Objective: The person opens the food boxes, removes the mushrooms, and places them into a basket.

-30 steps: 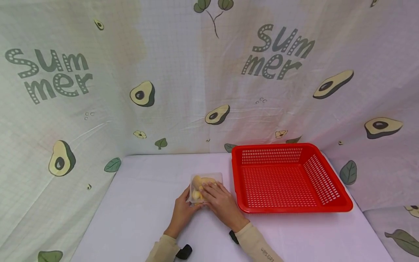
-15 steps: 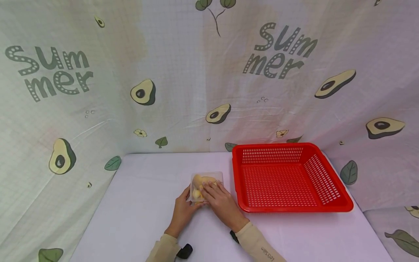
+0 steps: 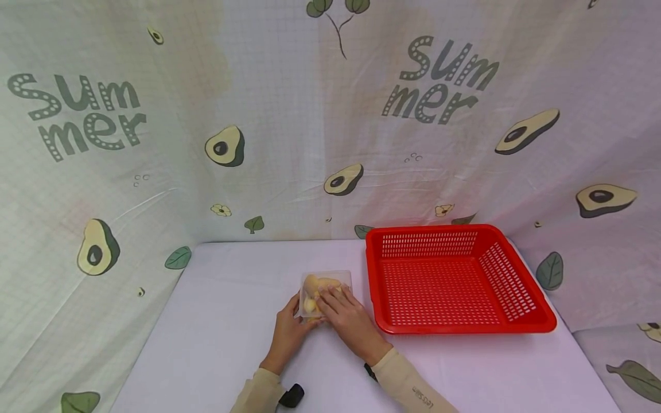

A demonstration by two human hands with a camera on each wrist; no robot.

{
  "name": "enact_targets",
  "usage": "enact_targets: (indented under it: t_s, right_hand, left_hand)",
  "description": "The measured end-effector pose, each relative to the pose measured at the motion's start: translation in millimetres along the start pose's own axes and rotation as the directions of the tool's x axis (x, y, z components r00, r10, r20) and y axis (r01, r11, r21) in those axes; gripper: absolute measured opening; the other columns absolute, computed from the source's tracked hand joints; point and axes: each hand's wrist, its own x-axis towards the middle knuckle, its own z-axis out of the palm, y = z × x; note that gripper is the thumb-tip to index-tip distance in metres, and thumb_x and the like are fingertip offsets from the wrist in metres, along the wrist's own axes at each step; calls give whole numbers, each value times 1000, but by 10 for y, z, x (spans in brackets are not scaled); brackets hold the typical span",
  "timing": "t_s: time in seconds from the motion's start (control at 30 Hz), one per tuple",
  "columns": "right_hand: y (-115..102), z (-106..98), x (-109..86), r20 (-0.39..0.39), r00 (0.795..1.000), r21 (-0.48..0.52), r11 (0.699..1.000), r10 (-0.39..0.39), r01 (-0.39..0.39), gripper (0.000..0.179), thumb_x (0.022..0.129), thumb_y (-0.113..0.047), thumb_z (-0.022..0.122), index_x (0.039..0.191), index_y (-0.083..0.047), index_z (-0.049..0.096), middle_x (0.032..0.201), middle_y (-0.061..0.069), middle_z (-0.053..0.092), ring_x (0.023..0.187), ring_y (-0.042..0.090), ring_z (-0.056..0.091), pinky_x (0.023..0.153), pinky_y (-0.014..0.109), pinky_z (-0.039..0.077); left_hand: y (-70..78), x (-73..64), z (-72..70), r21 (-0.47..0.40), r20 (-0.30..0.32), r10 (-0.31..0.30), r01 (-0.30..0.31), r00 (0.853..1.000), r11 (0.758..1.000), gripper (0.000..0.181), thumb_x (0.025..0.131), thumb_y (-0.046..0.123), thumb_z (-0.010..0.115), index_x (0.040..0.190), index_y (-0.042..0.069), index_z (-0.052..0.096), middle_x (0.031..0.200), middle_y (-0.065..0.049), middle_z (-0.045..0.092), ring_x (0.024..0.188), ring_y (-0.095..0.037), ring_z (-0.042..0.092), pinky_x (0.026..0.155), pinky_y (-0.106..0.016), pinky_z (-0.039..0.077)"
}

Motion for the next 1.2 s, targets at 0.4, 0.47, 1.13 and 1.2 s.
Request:
enact_targets:
  t_s: [0.4,0.47,1.13,1.2]
  right_hand:
    - [53,-87,161,-88,996,31,1000,-3,5,44,88,-22,82,128,-5,74,129,10,74,117,27,72,100,50,60]
    - [43,-102,157,-71,997,45,999,12,-8,55,77,-20,90,128,-6,75,129,10,74,118,27,71,101,51,59]
    - [35,-365,449,-105,944,260,925,314,-278,33,85,-9,88,116,-10,77,117,6,72,109,26,68,97,47,61]
    - [43,-365,477,-124,938,258,923,324,-284,32,84,-7,89,114,-9,77,114,6,73,106,26,68,96,46,62]
  left_hand:
    - [27,-13,-17,14,3,2,-2,1000,1000,85,78,1,92,150,-11,48,152,-32,51,141,-47,51,105,-46,56]
    - [30,-11,-19,17,5,2,-2,1000,1000,86,78,2,92,151,-11,47,153,-33,50,141,-48,50,105,-46,56]
    - [216,-167,-92,-33,8,-65,65,998,997,64,100,18,74,153,-7,47,156,-28,48,134,-47,56,101,-50,60]
    - [250,-164,-98,-45,-24,-60,59,998,997,54,103,16,70,149,-7,52,152,-27,52,129,-44,61,97,-48,62]
